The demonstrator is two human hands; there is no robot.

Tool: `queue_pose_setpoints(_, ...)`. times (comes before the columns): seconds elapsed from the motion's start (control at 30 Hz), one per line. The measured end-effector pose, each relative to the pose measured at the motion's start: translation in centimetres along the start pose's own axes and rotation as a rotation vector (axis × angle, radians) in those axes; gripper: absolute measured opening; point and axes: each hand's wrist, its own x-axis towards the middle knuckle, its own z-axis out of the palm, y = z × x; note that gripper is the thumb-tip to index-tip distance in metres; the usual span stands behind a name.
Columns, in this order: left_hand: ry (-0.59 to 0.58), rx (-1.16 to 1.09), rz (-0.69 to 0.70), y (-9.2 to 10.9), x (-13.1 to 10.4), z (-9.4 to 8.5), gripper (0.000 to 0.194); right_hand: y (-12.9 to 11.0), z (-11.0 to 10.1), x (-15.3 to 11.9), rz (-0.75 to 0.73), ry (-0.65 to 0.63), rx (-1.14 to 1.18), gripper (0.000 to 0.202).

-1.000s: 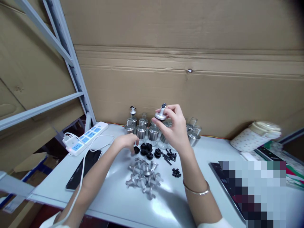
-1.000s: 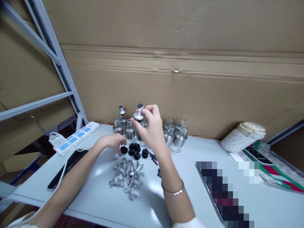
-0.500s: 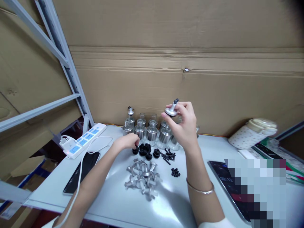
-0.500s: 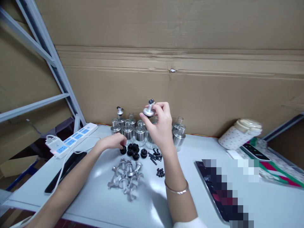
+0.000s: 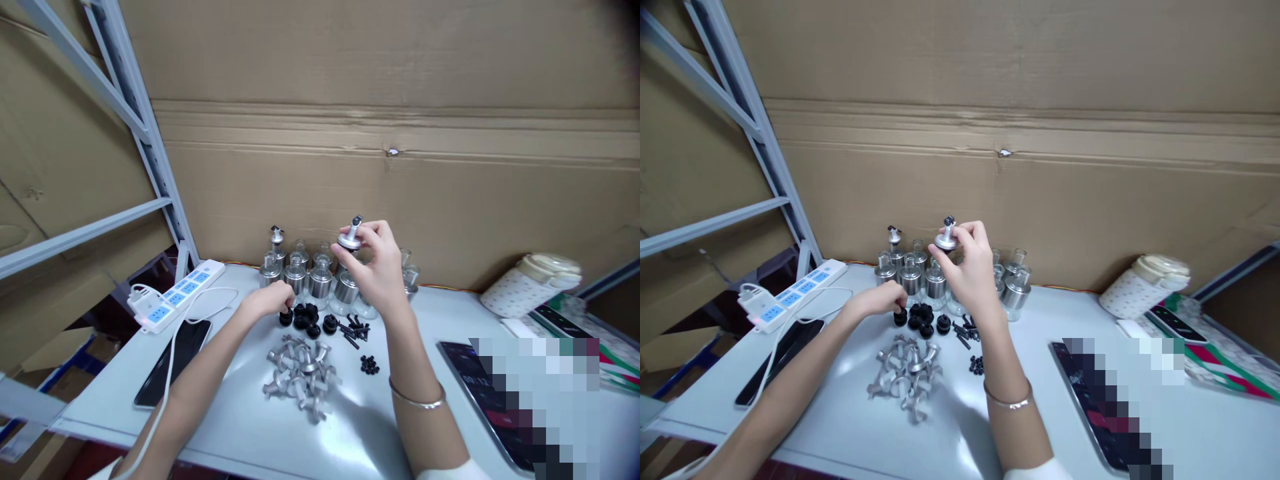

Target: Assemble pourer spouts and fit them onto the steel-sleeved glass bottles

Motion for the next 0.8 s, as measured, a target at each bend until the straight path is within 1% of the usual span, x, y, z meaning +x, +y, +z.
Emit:
queue_pose_setpoints(0.23, 0.024, -0.014, 0.006, 0.2, 0.0, 0.0, 0.023, -0.4, 0.3, -0.2, -0.003, -0.035, 0.009, 0.013)
queue_pose_setpoints(0.37, 0.040, -0.007, 0.020, 0.7, -0.5, -0.5, 0.020, -0.5, 0.2, -0.3, -0.012, -0.059, 0.012, 0.011)
queue_pose_setpoints(0.47, 0.067, -0.015, 0.042, 1.3, -1.4, -1.1, 0.015, -0.6, 0.0, -0.3, -0.027, -0.060, 0.010, 0.007)
queue_pose_setpoints(0.57, 0.162, -0.046, 0.061, 1.9, -2.6, -2.0, 0.009, -0.9, -0.4, -0.3, -0.021, -0.101, 0.004, 0.008)
queue_pose_setpoints(0.67, 0.273, -0.085, 0.092, 2.4, -3.8, -2.8, 0.011, -1.5, -0.7, -0.4, -0.029, -0.141, 0.018, 0.009)
queue_pose_setpoints(0.73, 0.327, -0.106, 0.113, 2.4, -4.4, -3.0, 0.011, -1.9, -0.8, -0.5, -0.041, -0.144, 0.043, 0.011)
queue_pose_setpoints(0.8, 0.384, -0.126, 0.135, 2.4, -4.6, -2.7, 0.012, -2.1, -0.9, -0.6, -0.040, -0.125, 0.073, 0.019)
